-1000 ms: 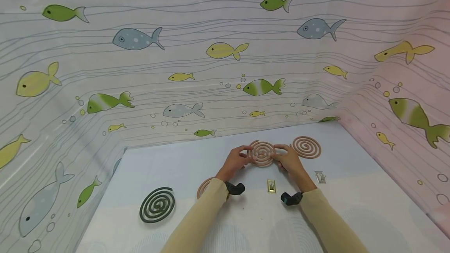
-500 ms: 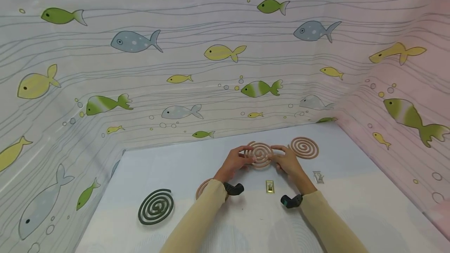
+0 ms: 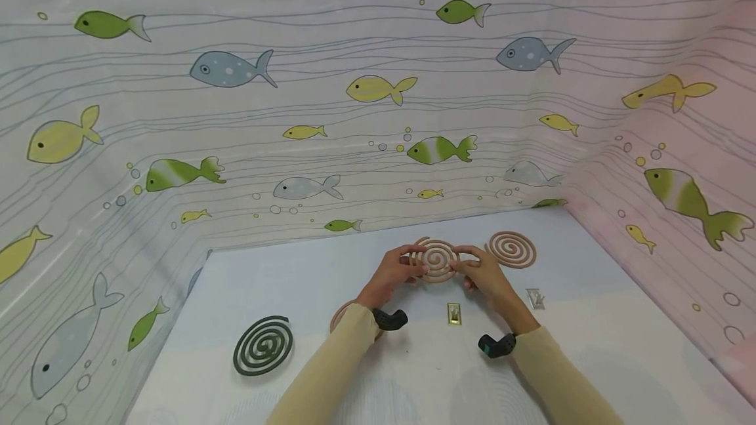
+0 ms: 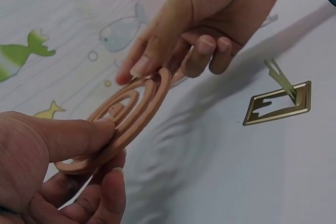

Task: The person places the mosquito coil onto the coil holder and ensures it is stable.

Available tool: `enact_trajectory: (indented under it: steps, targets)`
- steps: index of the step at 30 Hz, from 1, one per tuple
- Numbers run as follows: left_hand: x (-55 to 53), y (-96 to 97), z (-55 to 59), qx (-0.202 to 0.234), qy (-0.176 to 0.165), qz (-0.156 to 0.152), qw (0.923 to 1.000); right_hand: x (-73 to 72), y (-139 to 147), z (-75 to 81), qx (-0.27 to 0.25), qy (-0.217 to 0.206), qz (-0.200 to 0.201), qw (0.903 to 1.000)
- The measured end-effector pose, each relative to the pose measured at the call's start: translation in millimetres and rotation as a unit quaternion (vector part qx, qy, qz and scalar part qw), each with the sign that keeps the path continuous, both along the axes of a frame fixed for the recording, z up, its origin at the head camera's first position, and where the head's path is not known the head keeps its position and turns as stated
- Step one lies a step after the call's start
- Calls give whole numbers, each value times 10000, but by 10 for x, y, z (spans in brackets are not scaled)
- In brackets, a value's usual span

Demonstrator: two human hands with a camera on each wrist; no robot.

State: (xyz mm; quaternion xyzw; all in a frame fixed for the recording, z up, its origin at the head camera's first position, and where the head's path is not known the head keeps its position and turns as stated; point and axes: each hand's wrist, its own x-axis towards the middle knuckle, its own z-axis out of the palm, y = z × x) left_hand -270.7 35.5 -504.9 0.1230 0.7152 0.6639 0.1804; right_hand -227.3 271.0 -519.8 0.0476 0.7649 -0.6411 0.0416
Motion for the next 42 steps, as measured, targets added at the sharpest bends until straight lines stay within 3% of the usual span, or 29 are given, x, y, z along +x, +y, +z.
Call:
enact_trajectory:
  steps: [14, 27, 36, 42]
  targets:
    - [70, -62, 79, 60, 43, -149, 9999, 57, -62, 51, -396, 261, 198, 9987]
    - [147, -83, 64, -170, 277, -254, 9991, 159, -72, 8, -102, 233, 294, 9992]
    - [188, -176, 167, -156, 388, -254, 9988, 169, -134, 29, 41, 361, 472, 9982]
    - [280, -99, 203, -283, 536, -425, 9973, 316, -56, 53, 172, 327, 471, 9982]
